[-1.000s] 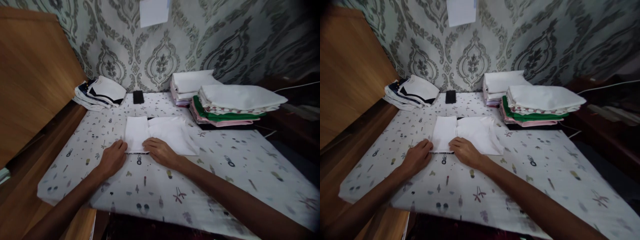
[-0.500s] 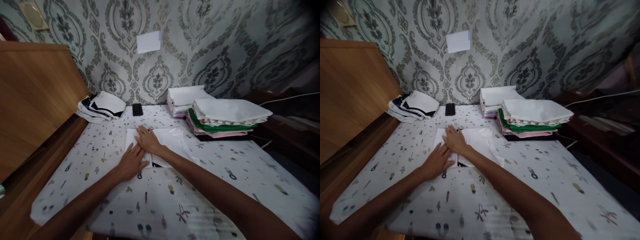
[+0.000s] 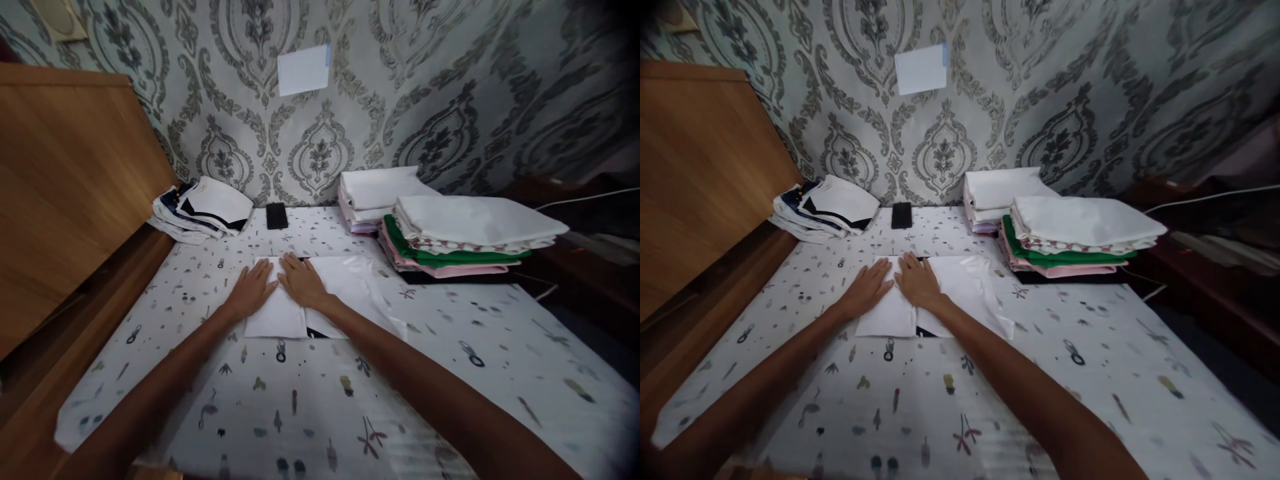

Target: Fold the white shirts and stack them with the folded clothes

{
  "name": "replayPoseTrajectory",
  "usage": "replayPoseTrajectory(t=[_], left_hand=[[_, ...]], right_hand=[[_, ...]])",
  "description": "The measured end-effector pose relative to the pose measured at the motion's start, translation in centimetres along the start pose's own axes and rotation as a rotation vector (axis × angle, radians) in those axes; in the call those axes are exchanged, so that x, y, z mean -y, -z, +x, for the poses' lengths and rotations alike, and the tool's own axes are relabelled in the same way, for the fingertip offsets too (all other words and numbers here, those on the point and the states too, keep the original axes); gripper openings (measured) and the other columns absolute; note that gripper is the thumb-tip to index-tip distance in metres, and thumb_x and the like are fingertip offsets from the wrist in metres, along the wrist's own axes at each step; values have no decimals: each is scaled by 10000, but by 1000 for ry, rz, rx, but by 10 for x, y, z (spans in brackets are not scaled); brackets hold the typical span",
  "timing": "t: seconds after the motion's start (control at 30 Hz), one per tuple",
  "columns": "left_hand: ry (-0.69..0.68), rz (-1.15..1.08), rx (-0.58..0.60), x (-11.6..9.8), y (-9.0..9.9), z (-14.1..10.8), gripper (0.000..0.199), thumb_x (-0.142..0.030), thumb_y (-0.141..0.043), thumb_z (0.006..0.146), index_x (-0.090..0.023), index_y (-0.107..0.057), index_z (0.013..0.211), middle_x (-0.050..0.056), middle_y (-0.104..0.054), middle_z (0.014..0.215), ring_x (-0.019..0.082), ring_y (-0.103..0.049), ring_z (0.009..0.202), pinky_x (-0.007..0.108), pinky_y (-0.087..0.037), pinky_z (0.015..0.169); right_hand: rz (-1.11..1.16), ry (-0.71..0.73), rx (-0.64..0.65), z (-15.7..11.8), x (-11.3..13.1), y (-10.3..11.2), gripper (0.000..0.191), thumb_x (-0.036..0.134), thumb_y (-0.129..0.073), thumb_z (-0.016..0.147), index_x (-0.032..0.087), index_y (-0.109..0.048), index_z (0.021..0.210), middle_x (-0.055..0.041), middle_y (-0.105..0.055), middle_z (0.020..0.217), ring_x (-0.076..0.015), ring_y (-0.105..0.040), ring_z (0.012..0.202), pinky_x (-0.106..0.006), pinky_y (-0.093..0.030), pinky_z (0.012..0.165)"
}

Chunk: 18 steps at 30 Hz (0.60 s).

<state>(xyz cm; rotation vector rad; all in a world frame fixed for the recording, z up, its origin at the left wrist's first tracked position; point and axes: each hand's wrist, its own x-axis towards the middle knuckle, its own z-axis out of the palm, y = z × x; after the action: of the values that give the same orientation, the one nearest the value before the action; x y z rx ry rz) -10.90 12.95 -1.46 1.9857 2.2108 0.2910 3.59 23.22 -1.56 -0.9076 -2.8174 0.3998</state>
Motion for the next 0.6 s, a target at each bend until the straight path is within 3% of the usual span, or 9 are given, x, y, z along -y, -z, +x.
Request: replayPoseTrajectory(t=[0.13, 0.23, 0.33, 0.43, 0.5, 0.6], left_hand=[[84, 9, 32, 20, 5, 25, 622, -485, -281, 1003, -147, -310, 1524, 143, -218, 1634, 271, -160, 1523, 575, -125, 1206], [134, -123, -85, 24, 6, 30, 603, -433, -371, 980, -111, -361, 1489, 177, -278, 1612, 276, -191, 1516, 547, -126, 1218], [260, -521, -309, 19, 4, 16, 566, -360, -488, 930, -154, -411, 1451, 162, -373, 1573, 253, -316, 1473, 452, -260, 1205], [479, -976, -404, 11, 8, -9, 533, -319, -611, 858, -190, -483, 1358, 160, -548, 1416, 238, -573, 1271, 391, -465, 1061], [561, -1150, -347, 7, 17, -25, 473, -293, -687, 798, -162, -553, 1232, 148, -670, 1192, 215, -691, 1032, 353, -567, 884], [608, -1311, -101, -3, 34, -37, 339, -271, -772, 711, -126, -634, 985, 82, -712, 851, 173, -690, 711, 283, -578, 605]], right_hand=[[2, 11, -4, 0, -1, -1, 555, 367, -297, 1026, 97, -374, 1504, -156, -299, 1603, -248, -200, 1507, -494, -172, 1202], [25, 9, -14, -1, -1, -2, 548, 357, -317, 1019, 94, -386, 1495, -154, -298, 1604, -249, -199, 1507, -491, -155, 1208], [114, 4, -31, -2, -2, 0, 543, 357, -342, 1010, 109, -392, 1491, -150, -324, 1595, -252, -213, 1502, -491, -147, 1211], [350, -43, -148, -1, -5, 4, 568, 371, -338, 1005, 101, -363, 1504, -154, -344, 1585, -242, -259, 1487, -438, -190, 1209], [573, -118, -307, 0, -10, 6, 558, 390, -296, 1010, 117, -387, 1489, -141, -397, 1558, -219, -336, 1452, -388, -250, 1191], [862, -241, -508, -1, -16, 7, 560, 449, -203, 1019, 176, -433, 1450, -115, -503, 1478, -188, -452, 1368, -362, -330, 1147]])
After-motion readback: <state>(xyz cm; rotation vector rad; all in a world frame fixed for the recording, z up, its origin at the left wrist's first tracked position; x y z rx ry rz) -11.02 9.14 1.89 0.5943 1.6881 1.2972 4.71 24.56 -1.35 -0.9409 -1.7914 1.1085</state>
